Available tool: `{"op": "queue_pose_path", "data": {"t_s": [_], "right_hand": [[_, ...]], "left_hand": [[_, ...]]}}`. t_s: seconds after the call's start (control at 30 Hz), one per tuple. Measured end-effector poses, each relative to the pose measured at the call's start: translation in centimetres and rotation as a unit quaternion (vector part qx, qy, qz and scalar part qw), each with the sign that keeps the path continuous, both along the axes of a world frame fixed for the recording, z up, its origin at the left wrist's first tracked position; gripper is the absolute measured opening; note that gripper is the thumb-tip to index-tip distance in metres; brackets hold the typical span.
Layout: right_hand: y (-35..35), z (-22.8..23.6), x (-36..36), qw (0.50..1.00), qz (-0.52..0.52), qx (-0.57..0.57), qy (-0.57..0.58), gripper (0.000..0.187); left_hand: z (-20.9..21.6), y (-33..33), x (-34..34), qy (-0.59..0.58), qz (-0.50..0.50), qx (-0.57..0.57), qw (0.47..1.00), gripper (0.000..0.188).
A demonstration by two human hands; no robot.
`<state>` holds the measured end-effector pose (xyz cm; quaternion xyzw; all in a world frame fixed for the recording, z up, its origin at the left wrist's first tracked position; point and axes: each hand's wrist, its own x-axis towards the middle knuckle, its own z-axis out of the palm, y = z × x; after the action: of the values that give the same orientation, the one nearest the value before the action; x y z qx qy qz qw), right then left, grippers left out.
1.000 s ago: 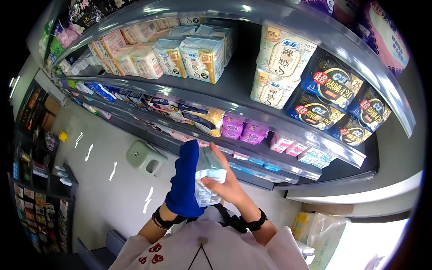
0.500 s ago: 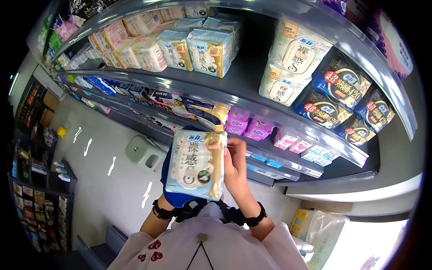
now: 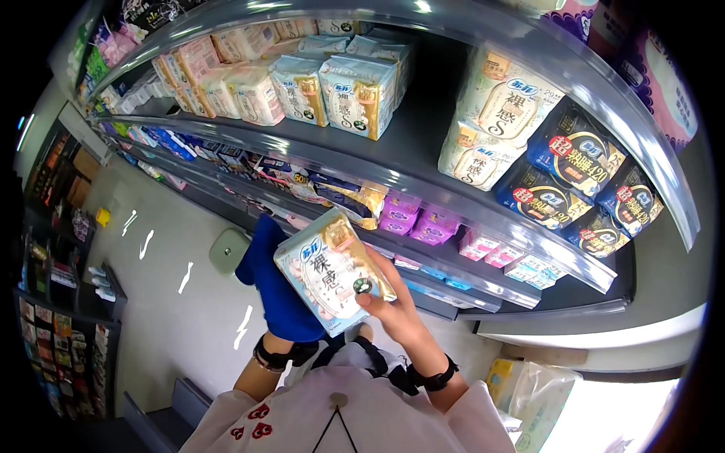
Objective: The recorder is picking up packages of sanitary pads from a pile on the floor and placing them neatly on the supermarket shelves.
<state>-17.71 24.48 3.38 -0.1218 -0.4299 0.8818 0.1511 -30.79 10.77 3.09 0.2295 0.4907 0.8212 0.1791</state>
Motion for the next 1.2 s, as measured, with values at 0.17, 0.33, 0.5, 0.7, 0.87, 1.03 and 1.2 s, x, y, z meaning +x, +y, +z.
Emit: {"op": "queue_pose_path", "data": {"t_s": [0.17,0.33,0.5,0.7,0.87,1.03,1.2], "right_hand": [[1.9,1.7,0.5,0.860,-0.052,0.507,-0.001,0.079],[1.7,2.2,0.6,0.884,0.111,0.446,0.086,0.079],[1.9,-0.5,0.7,0.942,0.151,0.286,0.082,0.084],[2.0,-2.1,0.9,0.978,0.193,0.029,0.079,0.094],[0.9,-2.2,0.2,0.963,0.248,-0.029,0.100,0.097],[0.0,-3.5,0.1,0.926,0.204,-0.270,0.169,0.087],[0.4,-1.4,-1.6,0.938,-0.013,0.342,0.063,0.085]], "left_hand": [[3.6,-1.7,-2.0,0.219,-0.017,-0.200,0.955,0.068],[2.9,-1.6,-5.3,0.575,-0.093,-0.241,0.777,0.081],[5.8,-1.4,-3.4,0.406,-0.234,-0.118,0.875,0.100],[4.5,-1.2,-5.2,0.490,-0.235,-0.108,0.833,0.056],[-1.4,-2.7,-4.0,0.016,-0.275,-0.084,0.958,0.051],[-2.5,-1.3,-4.0,0.182,-0.179,0.068,0.964,0.045],[1.0,-0.5,-1.6,-0.312,-0.179,0.221,0.906,0.054]]}}
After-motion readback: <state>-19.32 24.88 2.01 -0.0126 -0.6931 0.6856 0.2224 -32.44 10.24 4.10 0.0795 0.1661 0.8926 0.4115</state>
